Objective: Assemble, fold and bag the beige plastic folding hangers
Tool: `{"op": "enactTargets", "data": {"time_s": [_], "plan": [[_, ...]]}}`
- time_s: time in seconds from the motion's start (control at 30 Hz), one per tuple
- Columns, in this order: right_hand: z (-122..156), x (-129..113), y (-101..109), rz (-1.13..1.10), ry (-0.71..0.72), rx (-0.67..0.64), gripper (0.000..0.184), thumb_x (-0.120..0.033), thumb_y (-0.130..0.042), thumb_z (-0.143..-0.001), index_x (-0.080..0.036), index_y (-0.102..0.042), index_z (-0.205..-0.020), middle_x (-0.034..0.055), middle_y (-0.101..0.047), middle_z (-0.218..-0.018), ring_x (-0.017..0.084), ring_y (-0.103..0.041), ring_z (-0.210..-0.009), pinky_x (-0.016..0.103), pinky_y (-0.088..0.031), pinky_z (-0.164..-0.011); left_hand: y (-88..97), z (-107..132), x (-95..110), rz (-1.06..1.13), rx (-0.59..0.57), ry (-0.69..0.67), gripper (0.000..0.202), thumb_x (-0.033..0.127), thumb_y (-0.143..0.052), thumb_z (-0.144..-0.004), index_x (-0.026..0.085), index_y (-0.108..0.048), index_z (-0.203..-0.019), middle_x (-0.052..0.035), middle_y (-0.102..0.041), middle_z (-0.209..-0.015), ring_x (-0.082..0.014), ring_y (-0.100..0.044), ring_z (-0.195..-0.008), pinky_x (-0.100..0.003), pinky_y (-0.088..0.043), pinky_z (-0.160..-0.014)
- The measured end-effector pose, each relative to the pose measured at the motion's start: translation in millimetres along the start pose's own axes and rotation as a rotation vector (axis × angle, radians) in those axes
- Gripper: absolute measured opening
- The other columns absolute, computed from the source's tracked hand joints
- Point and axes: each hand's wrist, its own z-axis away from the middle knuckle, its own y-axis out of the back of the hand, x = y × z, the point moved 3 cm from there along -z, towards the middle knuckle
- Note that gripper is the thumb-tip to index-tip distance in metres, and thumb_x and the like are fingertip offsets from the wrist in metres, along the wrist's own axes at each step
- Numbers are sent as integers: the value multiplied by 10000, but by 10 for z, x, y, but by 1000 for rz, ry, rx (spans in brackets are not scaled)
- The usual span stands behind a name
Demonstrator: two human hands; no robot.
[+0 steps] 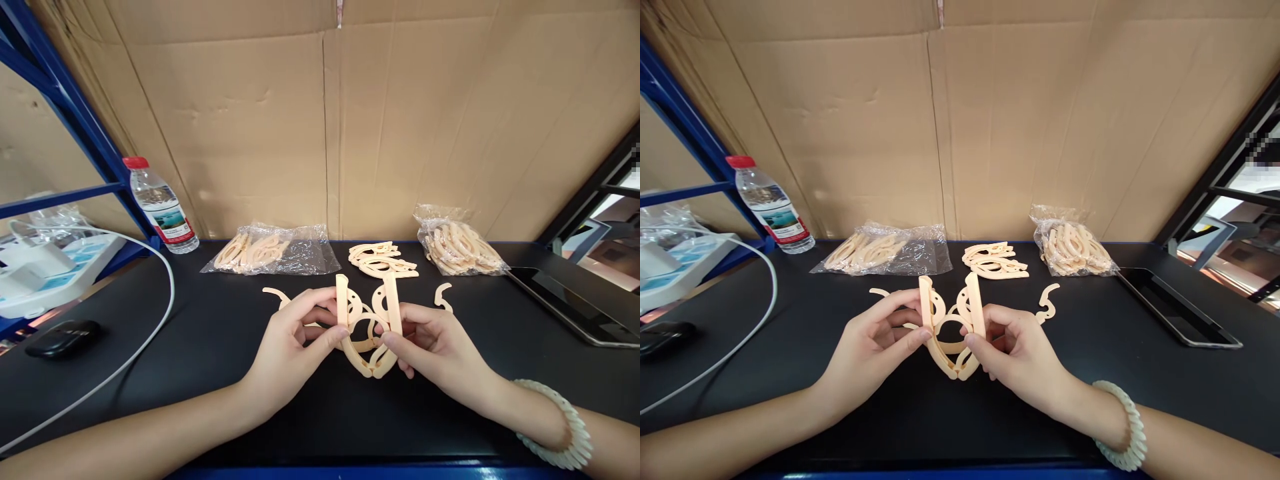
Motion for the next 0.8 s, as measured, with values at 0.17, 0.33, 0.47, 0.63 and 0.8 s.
{"op": "enactTargets", "data": {"time_s": [0.17,0.33,0.47,0.63,0.8], "plan": [[-4,-8,5,1,-6,24,302,-453,-743,-763,-163,-681,-824,5,-590,-654,89,-512,-465,218,-508,-426,1,-1,-6,-86,-3,-54,374,211,-688,-843,336,-670,-1195,-23,-651,-992,-158,-643,-870,-241,-602,-725],[-6,14,16,-1,-4,44,307,-463,-735,-768,-166,-661,-793,2,-587,-632,89,-519,-453,211,-508,-411,-14,9,-2,-95,-42,-78,415,218,-653,-873,387,-630,-1253,-17,-624,-1025,-152,-628,-885,-244,-599,-744],[-2,19,21,-24,-23,60,322,-473,-721,-779,-162,-642,-805,7,-614,-644,72,-501,-393,198,-473,-358,-40,23,11,-82,-107,-84,478,209,-624,-892,408,-568,-1322,-16,-593,-971,-160,-623,-908,-256,-599,-769],[5,-31,11,-36,-33,52,327,-475,-714,-784,-158,-636,-787,-23,-574,-516,82,-500,-363,203,-479,-366,-42,31,39,-79,-144,-89,489,200,-588,-918,435,-535,-1343,-6,-580,-975,-144,-616,-932,-229,-578,-805],[-5,-47,22,-49,-51,67,353,-502,-732,-753,-161,-645,-766,-27,-567,-474,90,-495,-351,214,-475,-363,-42,29,79,-98,-165,-84,443,203,-571,-927,407,-553,-1319,-18,-611,-1079,-166,-620,-983,-249,-570,-830]]}}
